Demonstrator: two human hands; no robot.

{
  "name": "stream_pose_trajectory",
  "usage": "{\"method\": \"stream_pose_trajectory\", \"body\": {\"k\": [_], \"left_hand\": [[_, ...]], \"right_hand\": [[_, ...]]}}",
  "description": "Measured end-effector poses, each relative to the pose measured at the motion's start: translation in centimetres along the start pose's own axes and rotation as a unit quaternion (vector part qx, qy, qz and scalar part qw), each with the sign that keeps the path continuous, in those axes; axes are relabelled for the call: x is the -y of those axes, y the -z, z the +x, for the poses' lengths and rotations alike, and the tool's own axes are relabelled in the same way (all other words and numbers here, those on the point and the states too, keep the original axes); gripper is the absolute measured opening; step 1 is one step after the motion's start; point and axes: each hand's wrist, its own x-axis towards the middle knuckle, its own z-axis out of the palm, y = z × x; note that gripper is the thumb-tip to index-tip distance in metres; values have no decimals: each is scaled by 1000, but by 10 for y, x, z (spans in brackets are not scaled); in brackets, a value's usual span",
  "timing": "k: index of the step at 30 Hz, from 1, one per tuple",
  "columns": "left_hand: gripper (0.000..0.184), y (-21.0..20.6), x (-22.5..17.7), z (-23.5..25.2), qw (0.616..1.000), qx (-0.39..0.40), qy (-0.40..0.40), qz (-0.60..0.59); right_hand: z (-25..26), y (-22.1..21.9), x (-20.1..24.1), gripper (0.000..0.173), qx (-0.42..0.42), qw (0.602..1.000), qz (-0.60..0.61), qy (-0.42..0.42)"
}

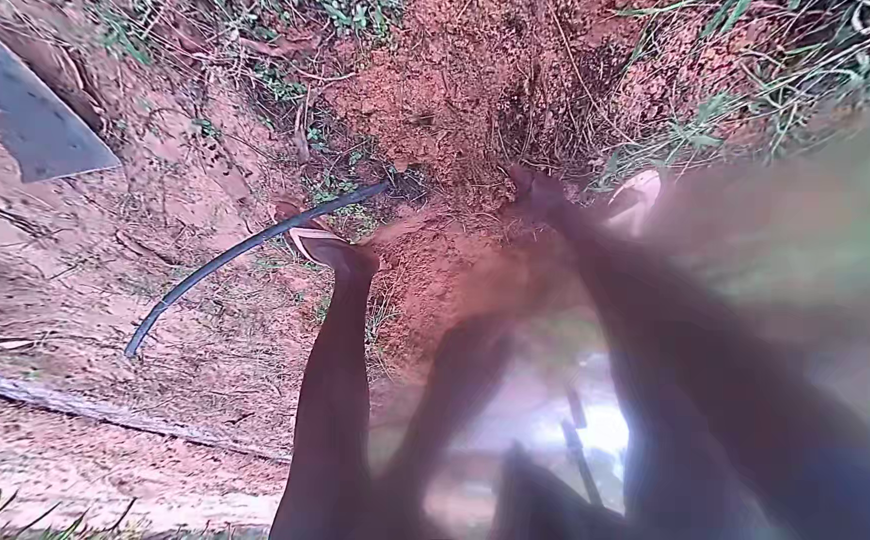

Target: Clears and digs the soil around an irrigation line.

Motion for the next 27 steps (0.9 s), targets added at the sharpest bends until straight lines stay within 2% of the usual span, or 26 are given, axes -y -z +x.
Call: {"method": "stream_pose_trajectory", "body": {"k": [6, 8, 10, 12, 16, 21, 24, 27], "left_hand": [[40, -2, 1, 3, 1000, 0, -6, 0], [40, -2, 0, 4, 1000, 2, -4, 2], [42, 1, 1, 4, 1000, 2, 1, 6], [42, 4, 0, 7, 1000, 0, 2, 14], [43, 15, 1, 8, 1000, -9, 0, 19], [39, 27, 5, 4, 994, -67, 30, -81], [36, 24, 25, 0, 980, -121, 56, -149], [37, 13, 41, -15, 966, -142, 117, -182]], "right_hand": [[-30, -67, -67, 82, 97, 995, 9, -17], [-50, -73, -78, 77, 123, 992, 18, -22], [-74, -68, -79, 74, 134, 988, 60, -37], [-87, -67, -89, 71, 107, 987, 118, -26], [-115, -52, -89, 81, 86, 973, 211, -21], [-175, -7, -84, 80, 24, 950, 310, -9], [-224, 15, -102, 76, 10, 929, 370, 6], [-277, 30, -135, 83, -4, 921, 390, 1]]}}
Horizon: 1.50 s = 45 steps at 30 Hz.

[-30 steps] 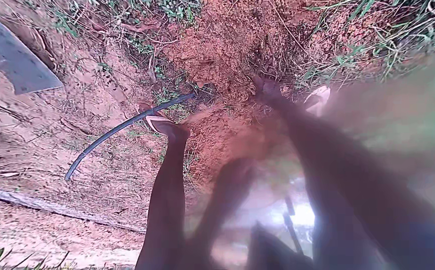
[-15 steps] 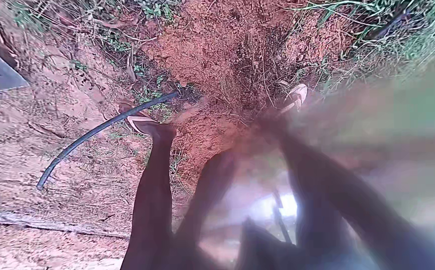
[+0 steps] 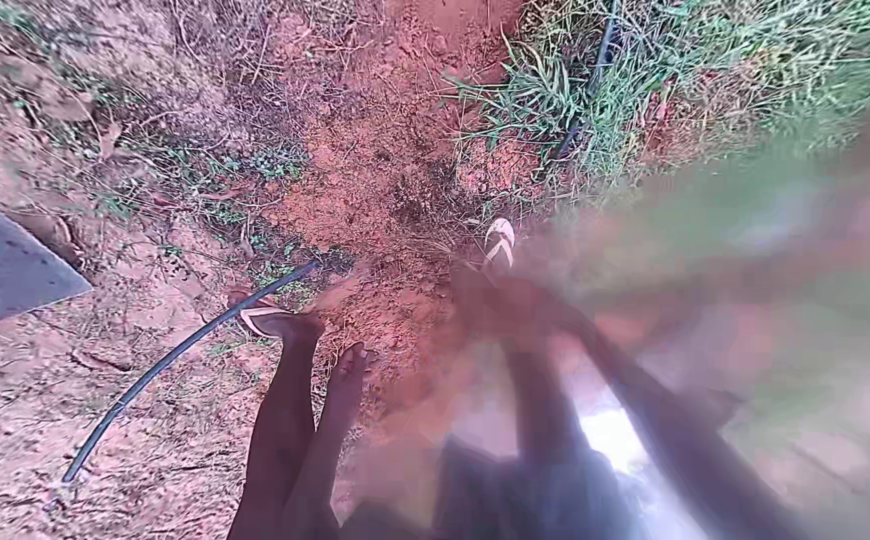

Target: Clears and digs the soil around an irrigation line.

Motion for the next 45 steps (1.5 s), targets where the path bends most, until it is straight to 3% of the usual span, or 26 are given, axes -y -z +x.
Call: {"method": "stream_pose_trajectory", "body": {"k": [5, 8, 10, 13, 15, 20, 23, 27, 30, 32, 35, 42, 45], "left_hand": [[37, -1, 4, -39, 999, -9, 46, 3], [36, -10, -31, -71, 999, -24, 31, 26], [37, -12, -53, -91, 998, -37, 26, 38], [42, 3, -58, -100, 996, -35, -56, 59], [42, 9, -62, -102, 991, -32, -110, 74], [41, 4, -118, -155, 985, -73, -113, 105], [40, 17, -126, -168, 981, -88, -140, 104], [37, 34, -132, -177, 977, -114, -154, 92], [40, 41, -141, -170, 975, -115, -140, 130], [41, 42, -149, -169, 970, -101, -133, 175], [40, 34, -169, -172, 963, -79, -140, 215], [41, 17, -217, -196, 942, -69, -150, 292], [47, 6, -227, -201, 933, -65, -136, 327]], "right_hand": [[-101, 58, -10, 76, -77, 996, 21, -39], [-161, 84, -13, 65, -104, 992, 21, -65], [-186, 98, -37, 67, -115, 992, 9, -57], [-212, 111, -48, 78, -142, 988, 47, -21], [-225, 121, -44, 77, -145, 989, 29, -7], [-267, 138, -53, 71, -148, 987, -54, 15], [-328, 141, -43, 64, -158, 987, -16, -1], [-427, 115, -130, 62, -234, 966, 100, -55], [-469, 89, -197, 44, -307, 923, 225, -46], [-475, 68, -226, 45, -341, 890, 298, -54], [-456, 28, -260, 51, -412, 809, 414, -68], [-373, -68, -251, 38, -457, 564, 686, -52], [-352, -104, -242, 39, -436, 504, 744, -54]]}}
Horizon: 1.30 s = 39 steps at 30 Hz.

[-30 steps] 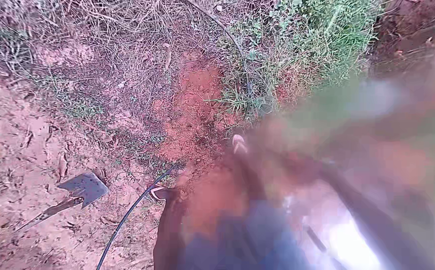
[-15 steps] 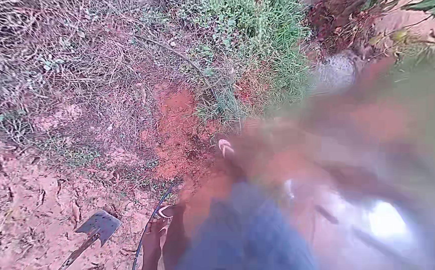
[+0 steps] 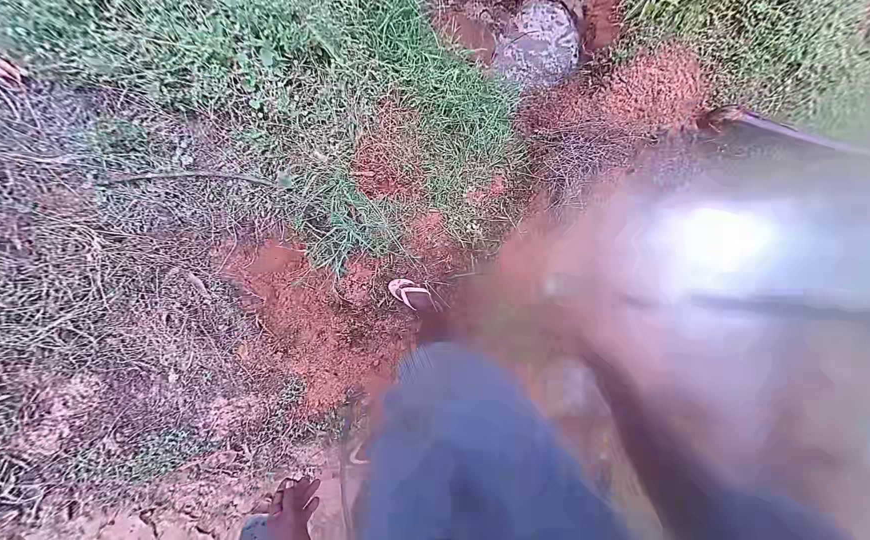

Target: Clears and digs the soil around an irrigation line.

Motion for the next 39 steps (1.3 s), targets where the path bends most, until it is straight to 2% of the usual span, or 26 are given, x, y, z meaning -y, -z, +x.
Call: {"method": "stream_pose_trajectory", "body": {"k": [4, 8, 10, 13, 15, 16, 18, 20, 22, 23, 25, 27, 29, 32, 34, 36, 38, 39], "left_hand": [[47, -20, -31, 0, 999, 23, 7, 45], [45, -47, -57, 12, 997, 50, -15, 59], [45, -59, -72, 16, 995, 57, -38, 67], [45, -76, -99, 16, 992, 74, -72, 79], [43, -80, -112, 14, 990, 76, -87, 85], [43, -81, -117, 13, 989, 78, -92, 87], [41, -80, -125, 16, 986, 78, -97, 107], [43, -73, -125, 17, 986, 65, -91, 127], [45, -66, -124, 15, 987, 51, -87, 126], [46, -61, -121, 15, 988, 41, -87, 117], [45, -55, -109, 15, 991, 26, -86, 103], [46, -48, -91, 13, 993, 28, -72, 87], [46, -44, -72, 8, 995, 35, -58, 72], [48, -42, -43, -3, 996, 40, -25, 70], [48, -41, -29, -10, 996, 47, 0, 73], [49, -40, -19, -17, 996, 50, 28, 74], [50, -39, -13, -22, 995, 55, 43, 75], [50, -39, -11, -23, 995, 53, 46, 73]], "right_hand": [[2, 17, -25, 40, -5, 995, 93, -36], [-6, 44, -5, 37, -14, 985, 169, 36], [-15, 54, 31, 36, -56, 974, 206, 73], [3, 93, 91, 36, -103, 956, 228, 152], [10, 115, 146, 33, -91, 945, 226, 217], [3, 115, 185, 36, -101, 947, 219, 213], [-26, 77, 280, 45, -228, 959, 139, 98], [-29, 64, 312, 68, -268, 957, 43, 98], [-18, 52, 313, 81, -307, 945, 3, 113], [-12, 44, 304, 83, -304, 947, -21, 106], [11, 40, 253, 75, -209, 967, -102, 105], [72, 39, 149, 64, -128, 954, -188, 194], [85, 10, 72, 59, 5, 954, -262, 146], [43, -47, -22, 47, 121, 927, -354, 33], [16, -64, -67, 39, 145, 903, -402, 48], [1, -66, -98, 39, 151, 895, -414, 66], [-10, -64, -82, 45, 170, 888, -428, 1], [-6, -58, -77, 48, 163, 890, -426, -2]]}}
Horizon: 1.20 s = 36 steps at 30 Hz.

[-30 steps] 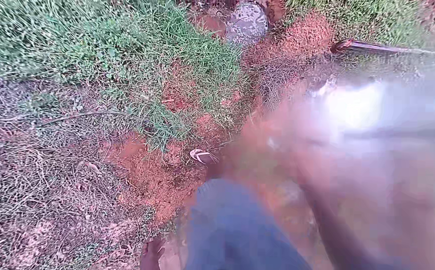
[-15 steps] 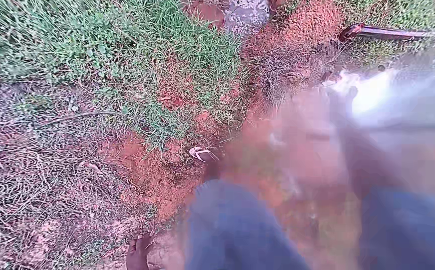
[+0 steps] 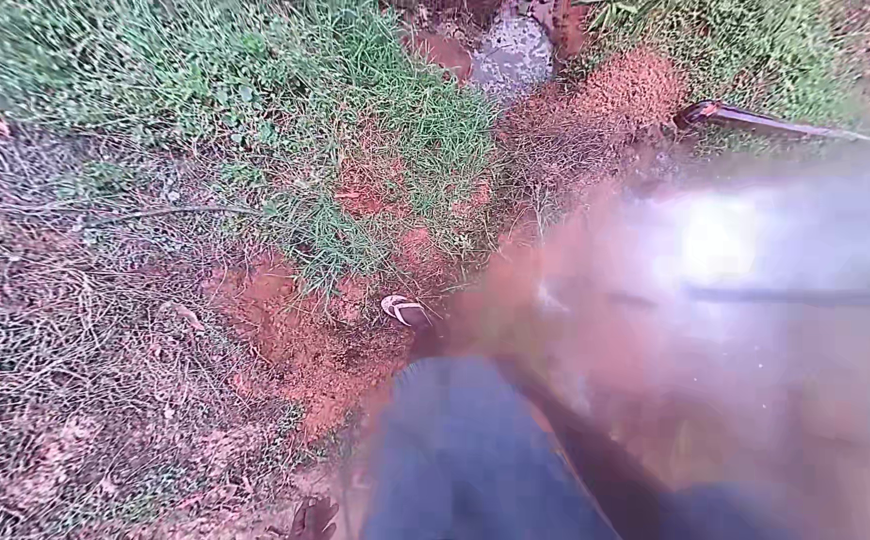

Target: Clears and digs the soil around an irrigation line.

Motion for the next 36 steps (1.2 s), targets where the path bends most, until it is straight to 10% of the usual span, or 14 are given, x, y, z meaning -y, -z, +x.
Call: {"method": "stream_pose_trajectory", "body": {"k": [11, 18, 36], "left_hand": [[47, 19, -21, 22, 996, -20, -79, -44], [46, 12, -20, 26, 994, -14, -85, -69], [44, -4, -6, 26, 995, -9, -61, -79]], "right_hand": [[-76, 79, 149, 39, -62, 991, -121, -10], [3, 49, 104, 47, 14, 972, -203, 114], [18, 40, 68, 57, -18, 982, -183, 47]]}}
